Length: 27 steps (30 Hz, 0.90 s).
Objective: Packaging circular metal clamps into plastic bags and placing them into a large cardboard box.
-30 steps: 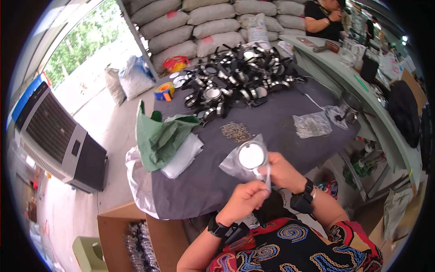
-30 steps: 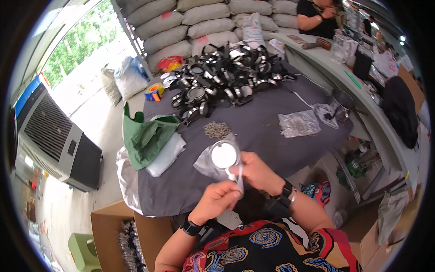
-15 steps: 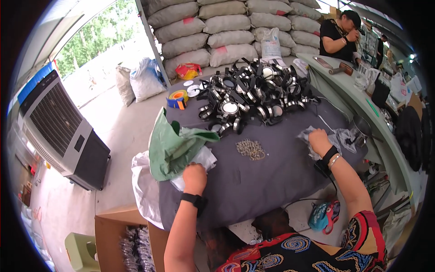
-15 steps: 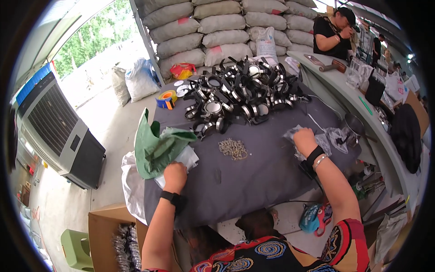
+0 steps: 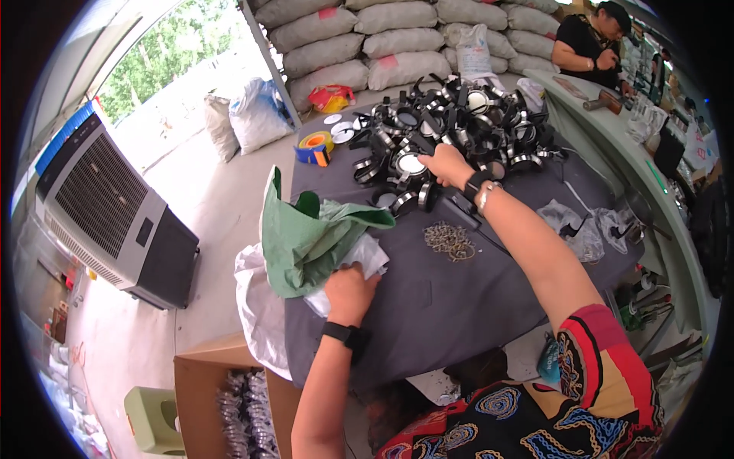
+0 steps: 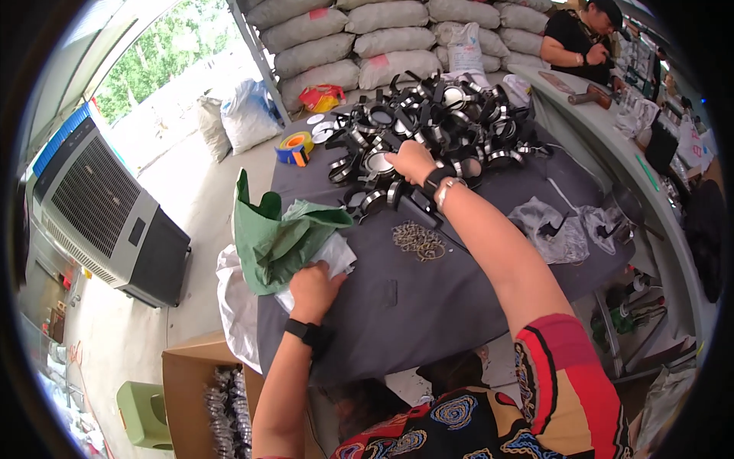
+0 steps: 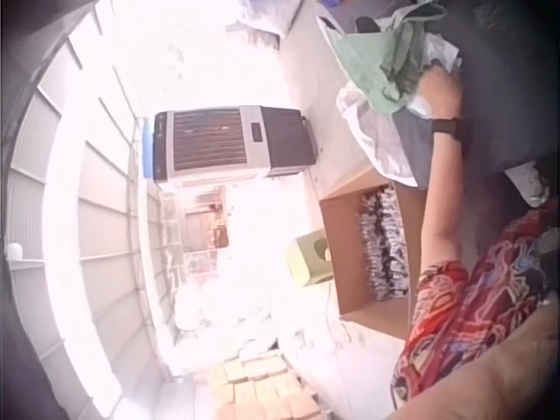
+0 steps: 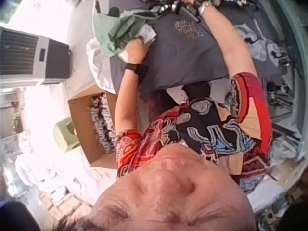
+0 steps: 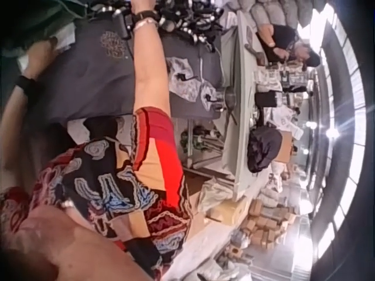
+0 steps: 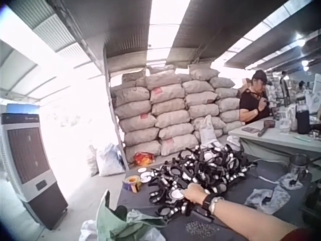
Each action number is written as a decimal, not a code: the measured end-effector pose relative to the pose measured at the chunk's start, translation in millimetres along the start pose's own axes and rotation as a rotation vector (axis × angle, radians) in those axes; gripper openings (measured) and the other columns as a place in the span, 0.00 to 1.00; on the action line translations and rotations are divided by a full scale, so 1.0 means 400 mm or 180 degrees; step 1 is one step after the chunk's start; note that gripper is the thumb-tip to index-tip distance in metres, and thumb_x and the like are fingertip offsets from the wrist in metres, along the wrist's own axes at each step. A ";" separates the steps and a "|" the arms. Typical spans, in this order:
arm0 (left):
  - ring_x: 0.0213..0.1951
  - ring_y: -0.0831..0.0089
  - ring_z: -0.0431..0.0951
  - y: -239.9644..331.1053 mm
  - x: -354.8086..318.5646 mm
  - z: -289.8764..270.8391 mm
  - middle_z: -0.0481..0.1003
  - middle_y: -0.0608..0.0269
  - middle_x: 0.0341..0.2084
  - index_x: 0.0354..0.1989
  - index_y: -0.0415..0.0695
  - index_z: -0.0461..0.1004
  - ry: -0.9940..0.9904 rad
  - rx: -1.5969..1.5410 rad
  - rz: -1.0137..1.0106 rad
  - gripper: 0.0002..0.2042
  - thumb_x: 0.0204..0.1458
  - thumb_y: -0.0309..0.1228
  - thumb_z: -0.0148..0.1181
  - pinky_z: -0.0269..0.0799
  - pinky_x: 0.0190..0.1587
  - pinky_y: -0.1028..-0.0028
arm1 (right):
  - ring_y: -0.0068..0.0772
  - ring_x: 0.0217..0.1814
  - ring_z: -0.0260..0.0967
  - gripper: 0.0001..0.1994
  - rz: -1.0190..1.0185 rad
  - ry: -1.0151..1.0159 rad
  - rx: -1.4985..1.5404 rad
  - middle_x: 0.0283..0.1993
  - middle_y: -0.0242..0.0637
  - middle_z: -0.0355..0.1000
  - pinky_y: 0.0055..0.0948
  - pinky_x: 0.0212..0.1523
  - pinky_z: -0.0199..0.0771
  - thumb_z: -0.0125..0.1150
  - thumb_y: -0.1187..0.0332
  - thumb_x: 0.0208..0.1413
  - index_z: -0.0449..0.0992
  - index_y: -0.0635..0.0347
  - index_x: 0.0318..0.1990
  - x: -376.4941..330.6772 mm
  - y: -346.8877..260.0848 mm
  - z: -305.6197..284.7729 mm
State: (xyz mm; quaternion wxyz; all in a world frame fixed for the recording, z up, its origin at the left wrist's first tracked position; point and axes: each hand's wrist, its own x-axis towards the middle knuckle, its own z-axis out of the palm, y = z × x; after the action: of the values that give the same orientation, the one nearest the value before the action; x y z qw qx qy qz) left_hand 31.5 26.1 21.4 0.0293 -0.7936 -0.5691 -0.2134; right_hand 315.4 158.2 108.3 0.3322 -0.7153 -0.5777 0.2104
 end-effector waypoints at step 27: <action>0.31 0.45 0.77 -0.070 -0.017 0.063 0.76 0.43 0.24 0.31 0.36 0.75 0.0542 -0.0855 -0.0545 0.09 0.40 0.24 0.58 0.73 0.36 0.56 | 0.55 0.32 0.70 0.11 -0.1744 -0.0562 -0.0838 0.29 0.53 0.71 0.46 0.33 0.68 0.58 0.66 0.45 0.69 0.65 0.31 -0.423 -0.002 -0.089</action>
State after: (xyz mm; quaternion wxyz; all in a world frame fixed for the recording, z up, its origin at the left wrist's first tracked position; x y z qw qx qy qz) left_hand 11.7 37.0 -9.6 -0.0471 -0.7181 -0.5964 -0.3556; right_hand 297.8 -13.5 119.3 0.2295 -0.5489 -0.7978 0.0978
